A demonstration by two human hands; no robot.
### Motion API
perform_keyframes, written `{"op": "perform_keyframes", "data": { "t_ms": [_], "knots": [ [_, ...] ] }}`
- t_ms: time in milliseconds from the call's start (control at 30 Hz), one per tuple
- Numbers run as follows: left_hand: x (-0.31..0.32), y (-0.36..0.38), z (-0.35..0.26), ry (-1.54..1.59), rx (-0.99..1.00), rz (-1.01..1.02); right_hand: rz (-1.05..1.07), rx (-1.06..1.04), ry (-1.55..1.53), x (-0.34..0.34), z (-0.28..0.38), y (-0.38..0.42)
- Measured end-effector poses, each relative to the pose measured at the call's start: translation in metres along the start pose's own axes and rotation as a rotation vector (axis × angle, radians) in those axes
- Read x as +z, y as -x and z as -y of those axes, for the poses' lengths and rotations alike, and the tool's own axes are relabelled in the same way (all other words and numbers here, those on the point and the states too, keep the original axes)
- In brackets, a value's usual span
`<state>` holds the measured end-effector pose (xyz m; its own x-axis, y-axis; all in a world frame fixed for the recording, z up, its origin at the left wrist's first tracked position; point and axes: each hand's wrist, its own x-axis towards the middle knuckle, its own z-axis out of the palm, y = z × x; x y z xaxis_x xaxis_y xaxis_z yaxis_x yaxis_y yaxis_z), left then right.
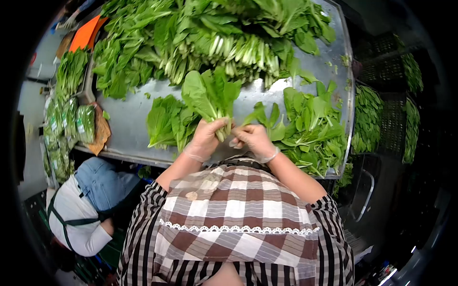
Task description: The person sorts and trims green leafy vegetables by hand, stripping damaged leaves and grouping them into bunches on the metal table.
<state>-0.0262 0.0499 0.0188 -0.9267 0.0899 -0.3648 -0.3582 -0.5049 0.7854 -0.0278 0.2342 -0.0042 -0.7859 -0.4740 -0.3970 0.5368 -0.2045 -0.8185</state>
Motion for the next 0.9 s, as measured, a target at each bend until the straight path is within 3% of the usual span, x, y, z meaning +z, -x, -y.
{"op": "perform_keyframes", "data": {
  "t_ms": [100, 267, 367, 467, 500, 633, 733, 900],
  "knots": [
    [-0.004, 0.01, -0.009, -0.067, 0.041, -0.025, -0.074, -0.024, -0.027, -0.016, -0.017, 0.003],
    [-0.052, 0.038, -0.019, -0.629, 0.061, -0.242, -0.057, 0.128, 0.188, -0.039, -0.027, 0.006],
    [-0.081, 0.055, -0.018, -0.831, 0.034, -0.289, 0.049, 0.12, 0.479, -0.037, -0.034, -0.002],
    [-0.085, 0.068, -0.035, -1.278, 0.006, -0.406, 0.161, 0.03, 1.113, -0.022, -0.021, -0.013],
    [-0.096, 0.069, -0.03, -1.186, 0.188, -0.373, 0.173, 0.024, 1.187, -0.014, -0.016, -0.013],
    [-0.079, 0.09, -0.075, -1.208, 0.075, -0.543, 0.337, -0.097, 1.248, 0.007, -0.011, -0.023],
    [-0.107, 0.084, -0.1, -1.709, 0.712, -0.613, 0.419, -0.182, 1.21, 0.022, -0.015, -0.041],
    [-0.158, 0.062, -0.087, -1.489, 0.604, -0.6, 0.458, -0.219, 1.162, 0.044, -0.015, -0.068]
  ]
}}
